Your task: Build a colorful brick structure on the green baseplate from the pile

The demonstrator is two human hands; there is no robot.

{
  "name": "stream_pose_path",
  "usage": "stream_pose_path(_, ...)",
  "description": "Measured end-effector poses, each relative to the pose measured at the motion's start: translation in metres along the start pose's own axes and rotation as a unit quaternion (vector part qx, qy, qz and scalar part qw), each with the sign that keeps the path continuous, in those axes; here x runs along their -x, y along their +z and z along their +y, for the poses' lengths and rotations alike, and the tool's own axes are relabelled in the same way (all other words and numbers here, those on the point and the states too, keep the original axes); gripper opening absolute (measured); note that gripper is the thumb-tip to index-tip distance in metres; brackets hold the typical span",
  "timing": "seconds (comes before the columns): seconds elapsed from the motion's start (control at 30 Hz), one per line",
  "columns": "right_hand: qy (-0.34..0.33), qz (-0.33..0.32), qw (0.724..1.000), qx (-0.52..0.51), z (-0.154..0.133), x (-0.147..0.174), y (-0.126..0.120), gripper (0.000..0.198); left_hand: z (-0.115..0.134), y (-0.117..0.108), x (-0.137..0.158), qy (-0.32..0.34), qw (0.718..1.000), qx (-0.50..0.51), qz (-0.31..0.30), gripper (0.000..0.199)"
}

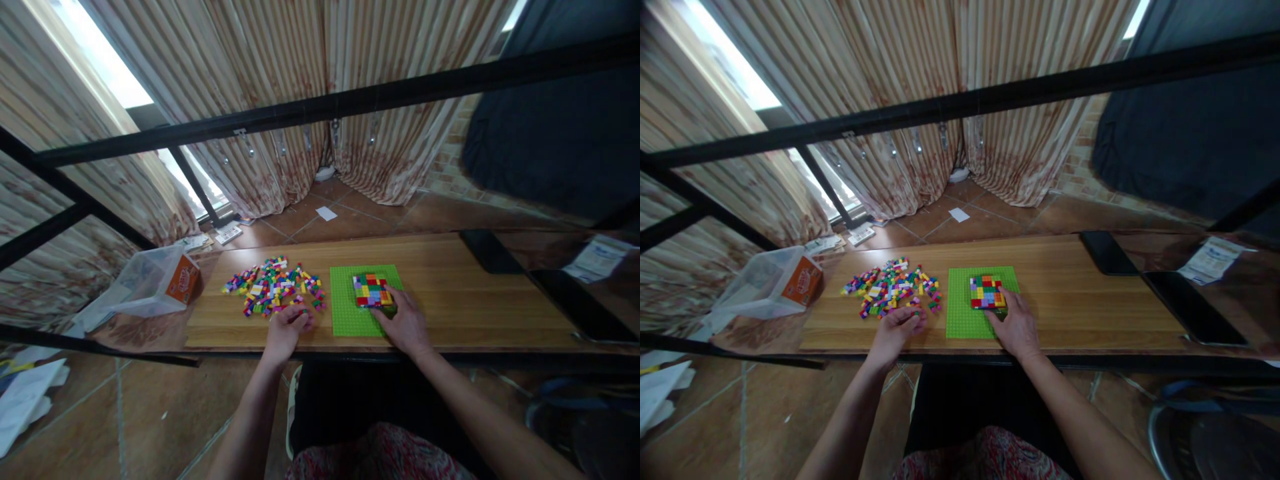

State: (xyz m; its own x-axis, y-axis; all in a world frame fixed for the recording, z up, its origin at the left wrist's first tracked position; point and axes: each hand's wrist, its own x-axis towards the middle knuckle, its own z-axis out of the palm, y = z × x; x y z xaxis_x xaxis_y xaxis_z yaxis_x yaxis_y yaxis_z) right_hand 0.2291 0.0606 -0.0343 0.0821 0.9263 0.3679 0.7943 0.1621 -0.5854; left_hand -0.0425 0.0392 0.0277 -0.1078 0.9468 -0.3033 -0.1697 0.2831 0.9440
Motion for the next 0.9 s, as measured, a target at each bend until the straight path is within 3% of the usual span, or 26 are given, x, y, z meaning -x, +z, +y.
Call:
stream_pose_path(0.4,0.002,-0.001,1.000,0.001,0.001,0.000,0.001,0.061,-0.003,0.002,-0.007,0.032,0.997,0.014,0.068,0.031)
stream_pose_path(0.9,-0.002,-0.005,1.000,0.002,0.001,0.001,0.000,0.061,-0.003,0.002,-0.015,0.059,0.994,0.013,0.088,0.025)
